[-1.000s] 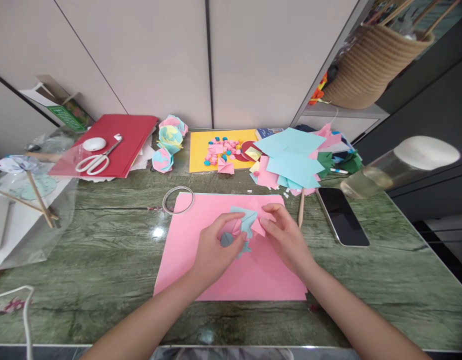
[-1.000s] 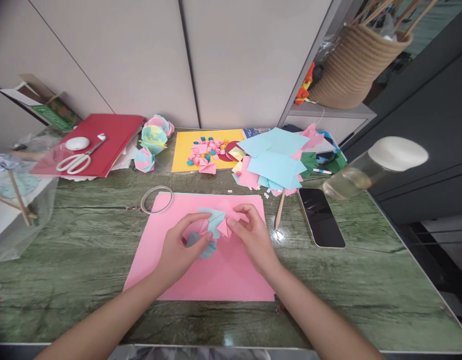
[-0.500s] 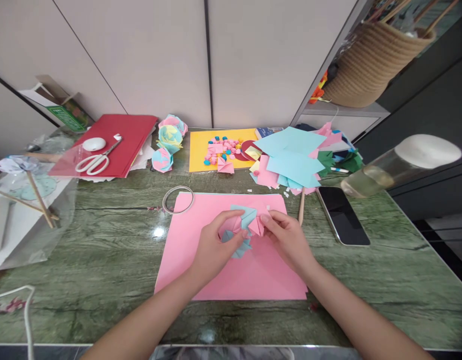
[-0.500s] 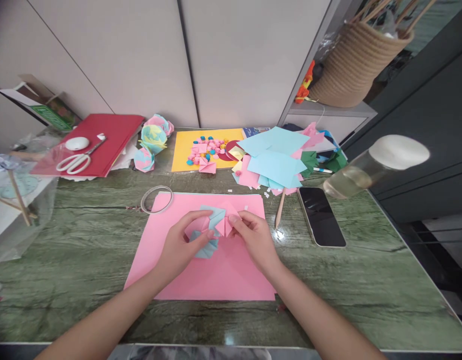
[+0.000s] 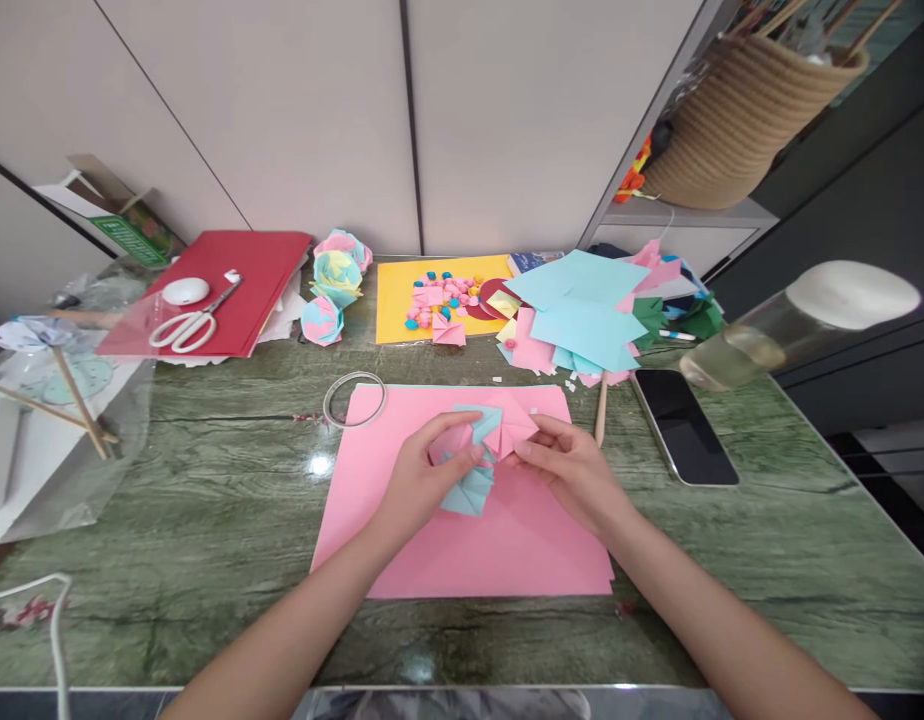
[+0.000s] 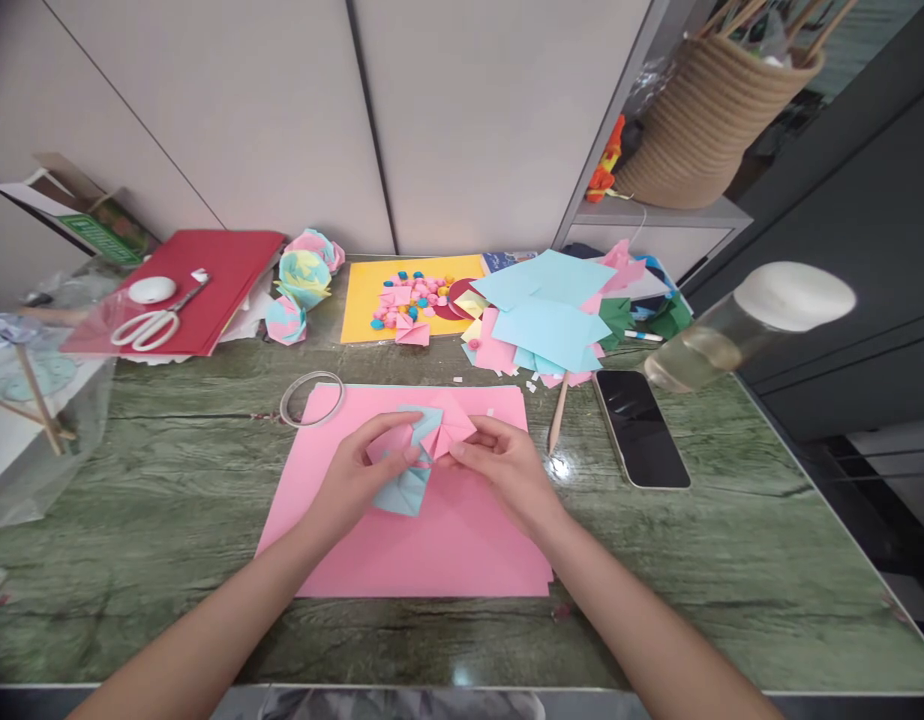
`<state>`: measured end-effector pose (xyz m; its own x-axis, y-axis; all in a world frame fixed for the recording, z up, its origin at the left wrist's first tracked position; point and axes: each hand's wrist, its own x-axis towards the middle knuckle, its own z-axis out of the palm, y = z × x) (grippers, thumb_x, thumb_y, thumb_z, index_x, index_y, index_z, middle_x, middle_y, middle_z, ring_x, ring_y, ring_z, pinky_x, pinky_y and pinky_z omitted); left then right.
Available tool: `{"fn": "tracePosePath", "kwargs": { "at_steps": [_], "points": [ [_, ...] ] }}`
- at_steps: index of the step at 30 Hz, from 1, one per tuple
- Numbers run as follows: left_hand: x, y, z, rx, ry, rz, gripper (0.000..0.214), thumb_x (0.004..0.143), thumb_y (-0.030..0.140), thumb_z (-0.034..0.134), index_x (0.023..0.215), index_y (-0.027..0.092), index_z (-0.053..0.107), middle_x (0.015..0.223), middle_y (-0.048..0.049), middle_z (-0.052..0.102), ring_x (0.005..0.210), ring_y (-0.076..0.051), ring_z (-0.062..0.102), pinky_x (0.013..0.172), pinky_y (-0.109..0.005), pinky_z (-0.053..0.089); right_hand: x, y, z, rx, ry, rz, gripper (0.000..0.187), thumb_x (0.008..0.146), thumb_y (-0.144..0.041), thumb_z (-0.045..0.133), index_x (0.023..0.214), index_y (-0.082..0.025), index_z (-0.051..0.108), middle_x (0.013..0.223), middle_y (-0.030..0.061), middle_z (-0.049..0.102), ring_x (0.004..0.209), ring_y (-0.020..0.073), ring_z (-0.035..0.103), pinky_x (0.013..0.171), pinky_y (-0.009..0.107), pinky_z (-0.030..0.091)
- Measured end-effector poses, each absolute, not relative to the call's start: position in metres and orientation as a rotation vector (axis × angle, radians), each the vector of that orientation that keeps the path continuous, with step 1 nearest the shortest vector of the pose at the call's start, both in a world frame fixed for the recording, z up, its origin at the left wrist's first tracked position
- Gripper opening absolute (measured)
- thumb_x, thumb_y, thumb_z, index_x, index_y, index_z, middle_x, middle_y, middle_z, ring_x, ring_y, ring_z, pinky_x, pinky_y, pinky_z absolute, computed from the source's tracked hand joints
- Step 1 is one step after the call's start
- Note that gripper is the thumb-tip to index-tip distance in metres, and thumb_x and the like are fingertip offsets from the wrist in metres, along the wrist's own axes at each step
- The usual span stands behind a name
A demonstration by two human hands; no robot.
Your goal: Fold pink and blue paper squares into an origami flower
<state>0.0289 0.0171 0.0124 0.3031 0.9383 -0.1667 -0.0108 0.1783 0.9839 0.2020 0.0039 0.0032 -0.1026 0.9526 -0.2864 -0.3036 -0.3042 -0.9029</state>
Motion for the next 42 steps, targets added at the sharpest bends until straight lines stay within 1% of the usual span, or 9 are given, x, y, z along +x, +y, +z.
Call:
{"fn": "tracePosePath", "kwargs": {
  "at_steps": [3,5,8,11,14,16,24,34,42],
  "points": [
    [0.029,0.017,0.013,1.135,1.032,0.869,0.036,0.071,0.035,0.057,0.104,0.019,0.055,0.113,-0.0086,0.053,0.072,-0.018,0.064,0.062,-0.028,0.052,0.201,0.003,0.005,-1.154,-0.908,1.534,0.046,0.067,-0.024,0.066,0.11,-0.022,0.051,0.063,-0.0027,0.062,0.067,0.0154,0.064,0.067,0.029,0.049],
    [0.029,0.017,0.013,1.114,1.043,0.875,0.037,0.071,0.036,0.058,0.104,0.019,0.055,0.113,-0.0091,0.053,0.072,-0.018,0.064,0.062,-0.028,0.051,0.2,0.002,0.007,-1.162,-0.985,1.472,0.05,0.07,-0.025,0.063,0.117,-0.024,0.045,0.064,-0.0029,0.062,0.067,0.0156,0.064,0.067,0.03,0.05],
    [0.029,0.017,0.012,1.098,1.064,0.892,0.037,0.07,0.037,0.059,0.101,0.018,0.056,0.11,-0.0092,0.055,0.071,-0.018,0.064,0.062,-0.028,0.051,0.199,0.0,0.007,-1.212,-1.107,1.346,0.042,0.071,-0.027,0.061,0.112,-0.024,0.05,0.068,-0.0012,0.063,0.069,0.0162,0.064,0.069,0.032,0.05],
    [0.029,0.017,0.012,1.09,1.068,0.89,0.036,0.07,0.037,0.059,0.101,0.018,0.056,0.107,-0.0086,0.057,0.072,-0.019,0.064,0.061,-0.028,0.051,0.198,-0.003,0.004,-1.306,-1.206,1.221,0.029,0.069,-0.028,0.063,0.097,-0.022,0.06,0.078,0.0023,0.065,0.074,0.0172,0.063,0.072,0.032,0.05],
    [0.029,0.017,0.012,1.111,1.058,0.88,0.036,0.07,0.038,0.058,0.101,0.019,0.056,0.111,-0.0087,0.055,0.073,-0.019,0.064,0.061,-0.028,0.052,0.197,-0.004,0.002,-1.379,-1.224,1.157,0.021,0.068,-0.029,0.064,0.088,-0.02,0.064,0.087,0.005,0.066,0.078,0.0184,0.063,0.072,0.032,0.05],
    [0.029,0.017,0.013,1.13,1.05,0.88,0.036,0.071,0.037,0.058,0.102,0.019,0.056,0.112,-0.0087,0.054,0.073,-0.019,0.064,0.061,-0.028,0.052,0.196,-0.005,0.001,-1.378,-1.213,1.139,0.018,0.07,-0.029,0.062,0.086,-0.02,0.064,0.087,0.0051,0.066,0.076,0.0183,0.063,0.07,0.032,0.051],
    [0.029,0.014,0.012,1.12,1.047,0.879,0.036,0.07,0.036,0.058,0.101,0.017,0.057,0.107,-0.0088,0.058,0.074,-0.02,0.064,0.064,-0.03,0.052,0.19,-0.01,0.001,-1.4,-1.211,0.989,0.014,0.071,-0.027,0.061,0.083,-0.021,0.066,0.079,0.0037,0.068,0.069,0.0172,0.064,0.069,0.032,0.052],
    [0.029,0.014,0.01,1.109,1.041,0.863,0.037,0.07,0.037,0.058,0.102,0.018,0.057,0.108,-0.0085,0.058,0.075,-0.02,0.064,0.064,-0.03,0.052,0.19,-0.009,-0.001,-1.408,-1.2,0.976,0.014,0.07,-0.028,0.062,0.081,-0.021,0.066,0.076,0.0039,0.068,0.067,0.0174,0.063,0.068,0.033,0.053],
    [0.029,0.015,0.011,1.07,1.03,0.854,0.035,0.07,0.035,0.058,0.101,0.018,0.057,0.11,-0.0081,0.057,0.074,-0.019,0.064,0.063,-0.028,0.052,0.189,-0.01,-0.002,-1.415,-1.198,0.979,0.013,0.07,-0.026,0.062,0.081,-0.021,0.066,0.077,0.0028,0.068,0.068,0.0166,0.064,0.069,0.031,0.052]
  ]
}}
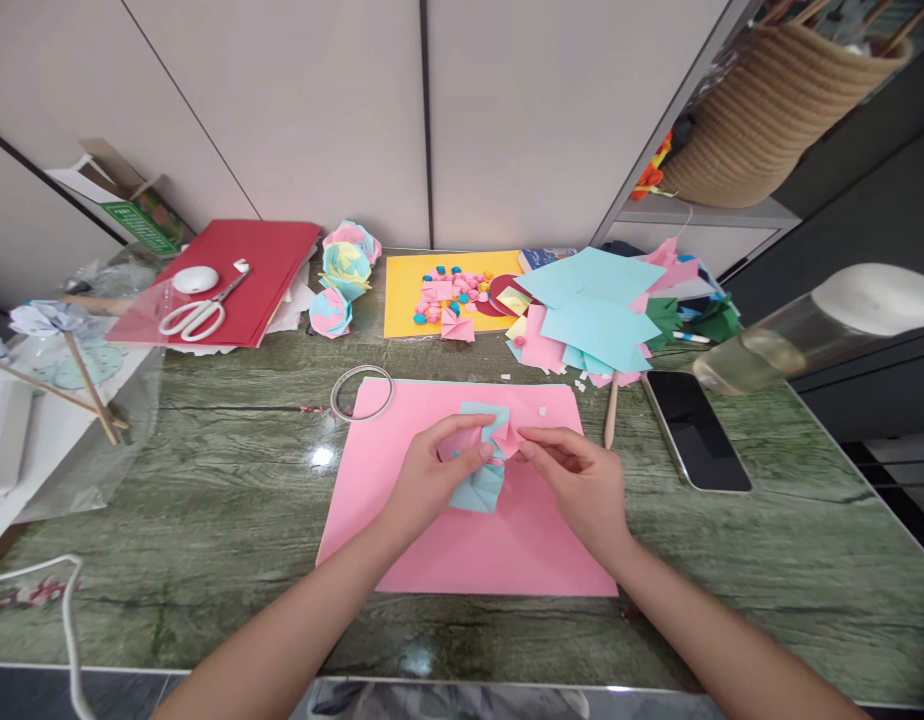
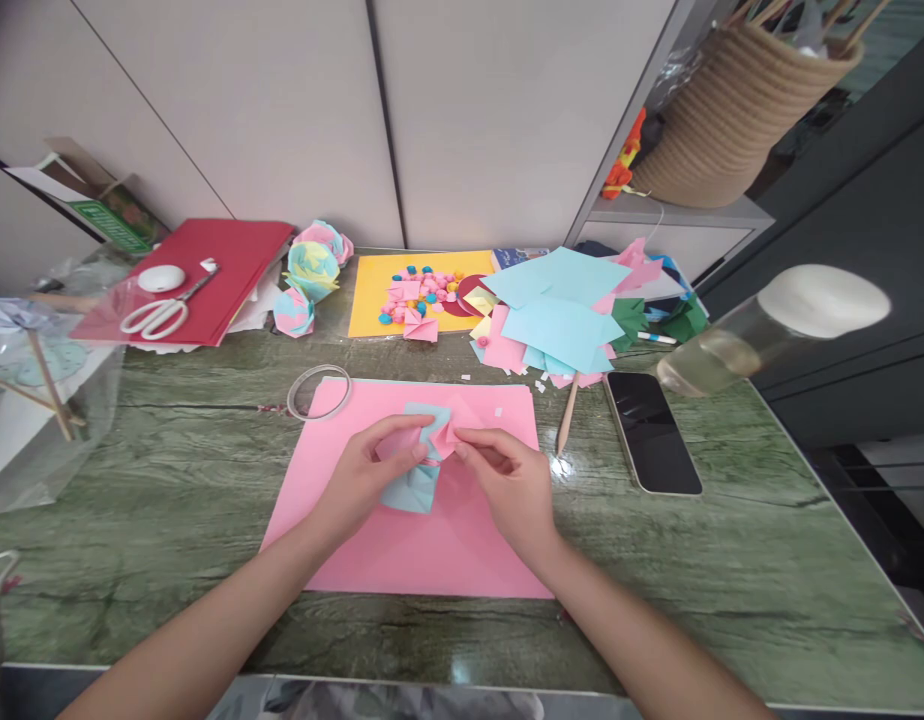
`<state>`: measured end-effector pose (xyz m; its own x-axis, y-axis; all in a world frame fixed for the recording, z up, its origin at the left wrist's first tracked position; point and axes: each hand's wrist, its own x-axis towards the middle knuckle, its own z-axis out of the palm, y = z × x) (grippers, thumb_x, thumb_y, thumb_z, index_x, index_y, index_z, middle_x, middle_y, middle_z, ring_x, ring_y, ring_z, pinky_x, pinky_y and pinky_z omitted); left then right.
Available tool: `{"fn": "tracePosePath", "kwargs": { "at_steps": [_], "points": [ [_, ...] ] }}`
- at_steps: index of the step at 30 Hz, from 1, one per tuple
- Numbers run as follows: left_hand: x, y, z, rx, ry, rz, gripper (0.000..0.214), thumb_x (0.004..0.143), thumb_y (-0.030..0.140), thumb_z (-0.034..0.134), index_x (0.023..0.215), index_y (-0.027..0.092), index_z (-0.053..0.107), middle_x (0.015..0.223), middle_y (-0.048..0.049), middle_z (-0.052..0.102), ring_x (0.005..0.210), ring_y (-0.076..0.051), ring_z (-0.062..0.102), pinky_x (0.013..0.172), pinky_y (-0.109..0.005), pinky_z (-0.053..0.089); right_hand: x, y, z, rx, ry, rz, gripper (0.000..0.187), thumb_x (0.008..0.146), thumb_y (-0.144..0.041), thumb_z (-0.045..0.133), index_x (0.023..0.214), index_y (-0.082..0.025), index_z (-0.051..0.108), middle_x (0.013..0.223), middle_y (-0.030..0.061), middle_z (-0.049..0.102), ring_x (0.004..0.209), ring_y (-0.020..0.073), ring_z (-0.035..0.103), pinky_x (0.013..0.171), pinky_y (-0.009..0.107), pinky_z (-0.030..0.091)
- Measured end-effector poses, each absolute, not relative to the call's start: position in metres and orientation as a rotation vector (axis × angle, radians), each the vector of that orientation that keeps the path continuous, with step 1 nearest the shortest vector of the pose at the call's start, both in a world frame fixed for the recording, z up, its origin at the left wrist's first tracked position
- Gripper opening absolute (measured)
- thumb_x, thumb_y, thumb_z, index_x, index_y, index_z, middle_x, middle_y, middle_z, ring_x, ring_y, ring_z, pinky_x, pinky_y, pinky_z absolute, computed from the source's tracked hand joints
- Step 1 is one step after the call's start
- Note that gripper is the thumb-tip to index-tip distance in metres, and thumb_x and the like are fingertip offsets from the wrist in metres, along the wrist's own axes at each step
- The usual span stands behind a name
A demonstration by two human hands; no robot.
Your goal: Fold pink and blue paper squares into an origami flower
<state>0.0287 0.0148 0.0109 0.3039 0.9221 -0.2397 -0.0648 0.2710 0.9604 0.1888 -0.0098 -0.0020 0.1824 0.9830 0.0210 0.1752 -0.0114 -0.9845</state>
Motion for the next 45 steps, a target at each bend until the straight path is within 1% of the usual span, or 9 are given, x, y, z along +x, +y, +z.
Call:
{"fn": "tracePosePath", "kwargs": {
  "at_steps": [5,9,14,20,27,32,35,41,45],
  "points": [
    [0.0295,0.0145,0.0098,1.084,1.064,0.871,0.037,0.07,0.037,0.058,0.101,0.018,0.057,0.103,-0.0082,0.06,0.073,-0.019,0.064,0.061,-0.028,0.052,0.1884,-0.0102,-0.0027,-1.414,-1.195,0.988,0.015,0.07,-0.028,0.062,0.082,-0.021,0.066,0.081,0.0037,0.068,0.071,0.0176,0.064,0.071,0.033,0.052],
    [0.0297,0.0145,0.0098,1.058,1.056,0.874,0.038,0.069,0.037,0.06,0.101,0.018,0.057,0.105,-0.0083,0.059,0.072,-0.019,0.064,0.059,-0.027,0.052,0.1885,-0.0106,-0.0036,-1.418,-1.214,0.967,0.015,0.068,-0.027,0.063,0.082,-0.021,0.067,0.083,0.0039,0.068,0.075,0.0184,0.064,0.072,0.034,0.053],
    [0.0287,0.0149,0.0105,1.076,1.05,0.895,0.035,0.07,0.035,0.059,0.1,0.018,0.058,0.105,-0.0076,0.059,0.072,-0.018,0.064,0.059,-0.025,0.051,0.188,-0.0116,-0.0035,-1.42,-1.222,0.961,0.013,0.068,-0.025,0.064,0.081,-0.022,0.067,0.082,0.0024,0.068,0.073,0.0172,0.064,0.071,0.031,0.053],
    [0.0277,0.0151,0.0104,1.109,1.039,0.866,0.035,0.07,0.034,0.059,0.101,0.017,0.058,0.103,-0.0087,0.06,0.073,-0.019,0.064,0.061,-0.028,0.052,0.1878,-0.0132,-0.0032,-1.415,-1.228,0.942,0.013,0.068,-0.024,0.064,0.081,-0.022,0.067,0.081,0.0025,0.068,0.073,0.0174,0.064,0.069,0.031,0.053],
    [0.0256,0.0151,0.0112,1.18,1.036,0.854,0.034,0.071,0.035,0.058,0.1,0.017,0.058,0.092,-0.0072,0.064,0.074,-0.019,0.063,0.059,-0.028,0.052,0.1879,-0.0134,-0.0027,-1.422,-1.25,0.919,0.014,0.068,-0.023,0.064,0.082,-0.022,0.067,0.081,0.0022,0.069,0.072,0.0166,0.064,0.069,0.03,0.054],
    [0.0255,0.0155,0.01,1.182,1.015,0.865,0.033,0.071,0.034,0.058,0.1,0.018,0.058,0.096,-0.0063,0.062,0.075,-0.018,0.063,0.059,-0.025,0.052,0.1886,-0.0129,-0.0024,-1.434,-1.272,0.9,0.015,0.069,-0.023,0.063,0.083,-0.021,0.067,0.081,0.0033,0.068,0.073,0.0172,0.064,0.069,0.031,0.055],
    [0.026,0.0155,0.0096,1.171,1.004,0.879,0.034,0.071,0.033,0.059,0.102,0.019,0.057,0.098,-0.0057,0.061,0.075,-0.018,0.063,0.058,-0.024,0.052,0.1897,-0.0127,-0.0021,-1.431,-1.295,0.884,0.015,0.068,-0.021,0.063,0.083,-0.021,0.067,0.081,0.0026,0.068,0.072,0.0161,0.064,0.069,0.029,0.054],
    [0.0266,0.0133,0.0104,1.208,1.006,0.897,0.033,0.072,0.032,0.058,0.102,0.019,0.057,0.099,-0.006,0.06,0.074,-0.018,0.063,0.056,-0.024,0.053,0.191,-0.0101,-0.0011,-1.412,-1.291,0.928,0.011,0.068,-0.02,0.064,0.078,-0.02,0.065,0.079,0.0026,0.068,0.073,0.0157,0.063,0.067,0.027,0.054],
    [0.0272,0.011,0.011,1.225,1.02,0.911,0.032,0.072,0.032,0.057,0.101,0.019,0.057,0.1,-0.0063,0.059,0.073,-0.017,0.064,0.056,-0.024,0.053,0.19,-0.0098,0.0012,-1.392,-1.264,0.956,0.012,0.067,-0.02,0.064,0.078,-0.02,0.063,0.078,0.0022,0.068,0.069,0.0145,0.063,0.065,0.026,0.053]
  ]
}}
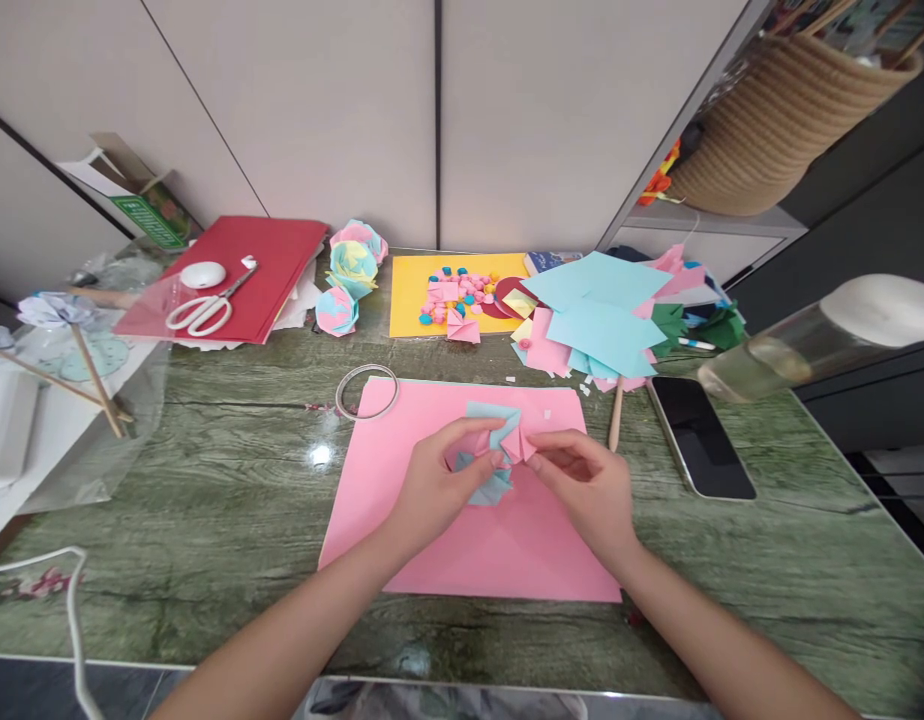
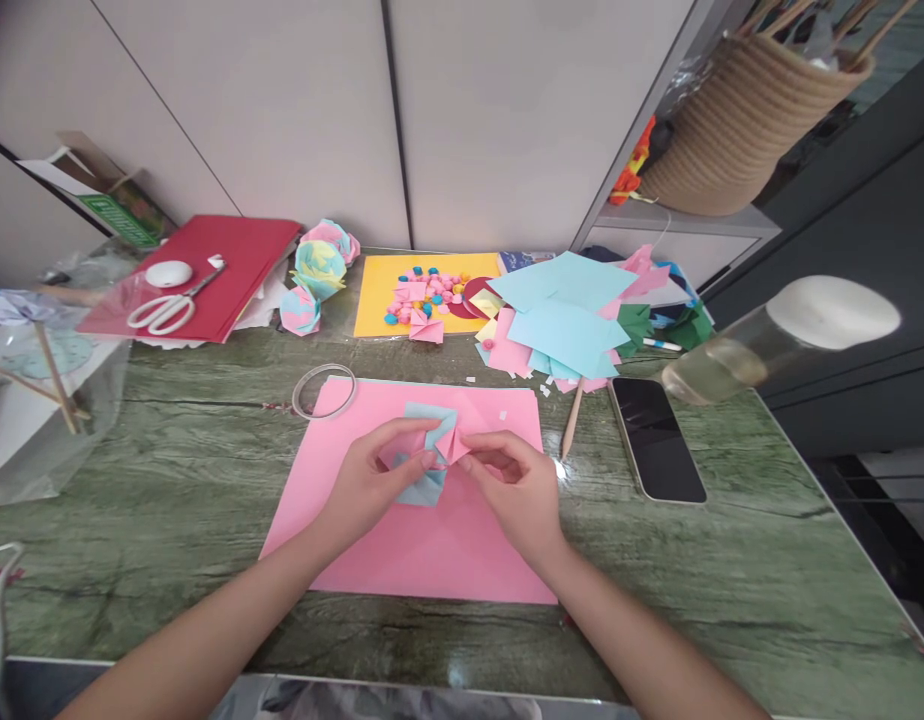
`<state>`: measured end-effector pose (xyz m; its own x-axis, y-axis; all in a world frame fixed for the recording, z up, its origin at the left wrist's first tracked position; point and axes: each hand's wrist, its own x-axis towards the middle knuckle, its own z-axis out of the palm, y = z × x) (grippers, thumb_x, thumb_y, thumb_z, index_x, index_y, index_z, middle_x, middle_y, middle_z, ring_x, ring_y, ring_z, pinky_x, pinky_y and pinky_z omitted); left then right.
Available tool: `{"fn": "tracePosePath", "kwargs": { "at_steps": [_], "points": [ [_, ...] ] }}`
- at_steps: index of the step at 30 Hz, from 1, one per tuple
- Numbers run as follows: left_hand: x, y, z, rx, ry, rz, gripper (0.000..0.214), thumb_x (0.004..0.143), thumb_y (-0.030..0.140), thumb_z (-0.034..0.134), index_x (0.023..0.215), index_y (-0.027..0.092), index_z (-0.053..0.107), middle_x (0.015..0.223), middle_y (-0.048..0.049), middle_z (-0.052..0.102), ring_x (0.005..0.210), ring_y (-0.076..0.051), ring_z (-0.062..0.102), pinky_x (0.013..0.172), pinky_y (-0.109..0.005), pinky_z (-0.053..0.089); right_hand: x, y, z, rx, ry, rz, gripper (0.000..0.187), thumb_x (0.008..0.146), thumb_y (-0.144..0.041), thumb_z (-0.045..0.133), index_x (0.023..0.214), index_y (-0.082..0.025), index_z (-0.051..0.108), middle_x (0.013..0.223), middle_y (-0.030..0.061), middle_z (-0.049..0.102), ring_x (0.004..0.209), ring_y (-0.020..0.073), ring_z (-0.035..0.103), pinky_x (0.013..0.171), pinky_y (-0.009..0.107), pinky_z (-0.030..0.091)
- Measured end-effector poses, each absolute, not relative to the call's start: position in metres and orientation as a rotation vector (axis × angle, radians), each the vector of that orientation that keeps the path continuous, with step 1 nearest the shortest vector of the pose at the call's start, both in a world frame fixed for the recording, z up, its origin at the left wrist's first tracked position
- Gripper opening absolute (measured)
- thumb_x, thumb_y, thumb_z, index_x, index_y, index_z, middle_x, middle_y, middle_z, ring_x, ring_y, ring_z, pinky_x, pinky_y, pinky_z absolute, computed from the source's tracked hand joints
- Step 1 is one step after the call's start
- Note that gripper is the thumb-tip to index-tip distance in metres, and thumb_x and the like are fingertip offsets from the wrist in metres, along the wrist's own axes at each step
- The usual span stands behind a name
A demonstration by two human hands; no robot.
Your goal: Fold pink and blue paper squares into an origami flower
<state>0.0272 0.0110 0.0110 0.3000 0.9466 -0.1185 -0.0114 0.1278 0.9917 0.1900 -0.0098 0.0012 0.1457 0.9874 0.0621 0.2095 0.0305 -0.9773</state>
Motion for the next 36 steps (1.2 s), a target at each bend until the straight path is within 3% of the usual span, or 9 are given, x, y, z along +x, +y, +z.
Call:
{"fn": "tracePosePath", "kwargs": {
  "at_steps": [29,36],
  "points": [
    [0.031,0.0064,0.0096,1.177,1.035,0.883,0.034,0.072,0.034,0.058,0.102,0.019,0.056,0.091,-0.006,0.065,0.075,-0.019,0.064,0.059,-0.025,0.052,0.1852,-0.0131,0.0001,-1.505,-1.184,0.82,0.011,0.064,-0.02,0.066,0.075,-0.019,0.065,0.069,0.0014,0.067,0.06,0.0138,0.062,0.057,0.025,0.052],
    [0.0329,0.0048,0.0087,1.176,1.055,0.899,0.033,0.072,0.034,0.057,0.101,0.02,0.056,0.082,-0.0038,0.066,0.073,-0.019,0.064,0.06,-0.028,0.053,0.1827,-0.0125,-0.0017,-1.407,-1.09,0.962,0.045,0.065,-0.012,0.06,0.108,-0.023,0.051,0.059,-0.0045,0.057,0.057,0.0114,0.056,0.056,0.024,0.046]
  ]
}}
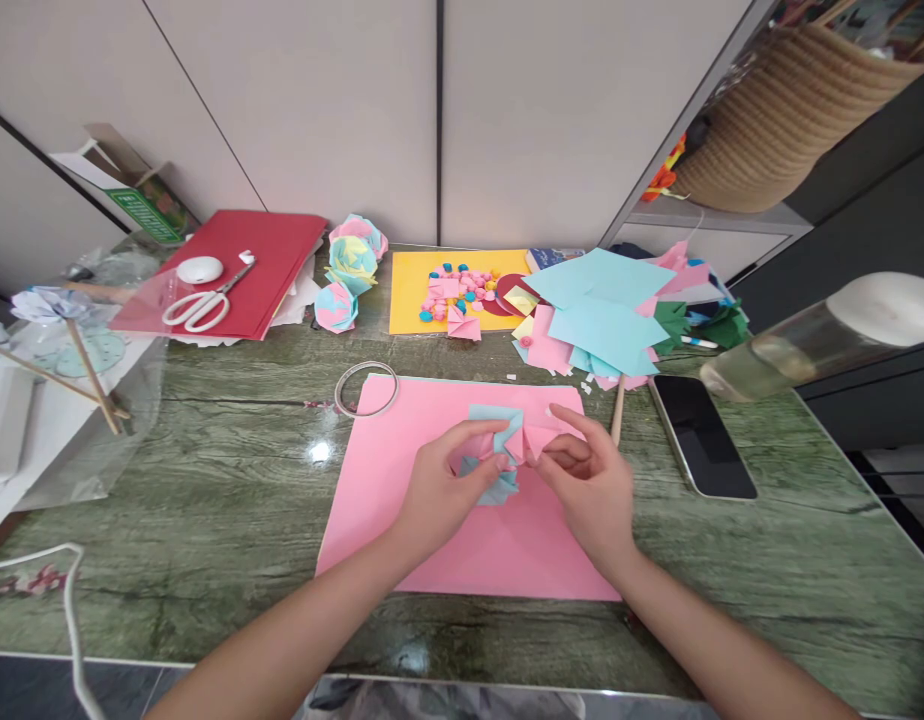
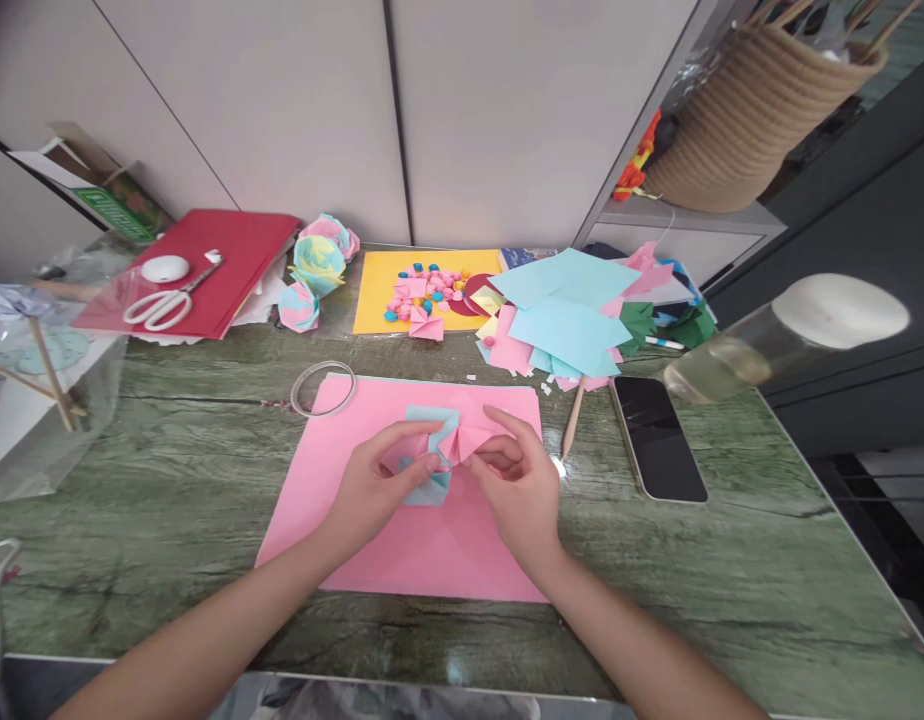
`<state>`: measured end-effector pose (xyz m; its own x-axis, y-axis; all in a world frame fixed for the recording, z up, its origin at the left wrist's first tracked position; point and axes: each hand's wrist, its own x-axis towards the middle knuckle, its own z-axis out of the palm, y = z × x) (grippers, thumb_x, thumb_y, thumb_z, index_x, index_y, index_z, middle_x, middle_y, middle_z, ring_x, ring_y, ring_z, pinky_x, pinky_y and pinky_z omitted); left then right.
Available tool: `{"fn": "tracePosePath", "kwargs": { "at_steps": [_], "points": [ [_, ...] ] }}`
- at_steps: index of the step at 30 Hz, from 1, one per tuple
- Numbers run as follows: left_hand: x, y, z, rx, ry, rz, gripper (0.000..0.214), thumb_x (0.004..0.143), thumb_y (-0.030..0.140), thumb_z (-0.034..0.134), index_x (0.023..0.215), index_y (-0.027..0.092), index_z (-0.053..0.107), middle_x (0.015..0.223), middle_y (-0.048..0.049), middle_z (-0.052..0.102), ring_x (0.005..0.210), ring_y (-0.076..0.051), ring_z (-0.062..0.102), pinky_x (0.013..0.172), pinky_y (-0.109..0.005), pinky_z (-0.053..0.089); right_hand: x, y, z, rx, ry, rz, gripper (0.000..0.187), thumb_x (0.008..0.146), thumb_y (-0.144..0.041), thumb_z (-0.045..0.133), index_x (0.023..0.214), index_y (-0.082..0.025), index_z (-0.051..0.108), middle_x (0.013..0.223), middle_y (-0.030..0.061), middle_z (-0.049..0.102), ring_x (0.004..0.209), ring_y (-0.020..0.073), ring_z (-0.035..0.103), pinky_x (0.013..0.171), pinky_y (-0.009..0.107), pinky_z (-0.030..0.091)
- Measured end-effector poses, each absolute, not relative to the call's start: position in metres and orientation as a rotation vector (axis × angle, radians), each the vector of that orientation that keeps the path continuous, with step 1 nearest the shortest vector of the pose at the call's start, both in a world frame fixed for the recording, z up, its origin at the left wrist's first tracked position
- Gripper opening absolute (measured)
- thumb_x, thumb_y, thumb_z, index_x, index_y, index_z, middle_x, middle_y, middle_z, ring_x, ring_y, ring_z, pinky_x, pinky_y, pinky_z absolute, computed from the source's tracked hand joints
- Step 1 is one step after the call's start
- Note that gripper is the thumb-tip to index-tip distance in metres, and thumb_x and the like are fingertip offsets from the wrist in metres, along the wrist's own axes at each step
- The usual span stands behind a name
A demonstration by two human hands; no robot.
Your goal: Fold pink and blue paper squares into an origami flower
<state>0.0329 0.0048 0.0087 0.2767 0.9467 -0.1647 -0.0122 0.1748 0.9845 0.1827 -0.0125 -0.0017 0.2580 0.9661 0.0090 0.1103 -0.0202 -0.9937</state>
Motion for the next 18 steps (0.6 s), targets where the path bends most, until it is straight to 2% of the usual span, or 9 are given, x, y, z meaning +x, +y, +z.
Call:
{"fn": "tracePosePath", "kwargs": {
  "at_steps": [4,7,14,18],
  "points": [
    [0.0344,0.0034,0.0077,1.199,1.063,0.896,0.033,0.072,0.035,0.057,0.101,0.02,0.056,0.079,-0.0036,0.065,0.075,-0.019,0.063,0.062,-0.029,0.053,0.1811,-0.0137,-0.0013,-1.422,-1.071,1.015,0.046,0.068,-0.015,0.059,0.112,-0.022,0.048,0.053,-0.0064,0.048,0.051,0.0107,0.048,0.05,0.024,0.041],
    [0.0357,0.0021,0.0063,1.207,1.06,0.9,0.032,0.072,0.033,0.057,0.101,0.02,0.057,0.086,-0.0044,0.063,0.076,-0.019,0.063,0.064,-0.029,0.052,0.181,-0.014,-0.0023,-1.463,-1.09,1.005,0.045,0.068,-0.019,0.06,0.112,-0.023,0.049,0.049,-0.0082,0.039,0.045,0.0095,0.04,0.046,0.023,0.037],
    [0.0374,0.0011,0.0048,1.218,1.036,0.879,0.031,0.073,0.031,0.056,0.102,0.02,0.056,0.09,-0.0044,0.061,0.077,-0.017,0.062,0.066,-0.027,0.052,0.1809,-0.0121,-0.003,-1.474,-1.053,1.055,0.05,0.067,-0.027,0.063,0.115,-0.025,0.046,0.063,-0.0033,0.052,0.05,0.0101,0.042,0.048,0.024,0.039],
    [0.0384,0.0001,0.0048,1.219,1.037,0.884,0.031,0.073,0.031,0.055,0.102,0.02,0.056,0.096,-0.0046,0.06,0.077,-0.017,0.062,0.066,-0.027,0.052,0.1801,-0.0122,-0.0033,-1.458,-1.033,1.061,0.05,0.068,-0.027,0.062,0.115,-0.025,0.046,0.065,-0.0034,0.051,0.051,0.0099,0.041,0.049,0.023,0.038]
  ]
}}
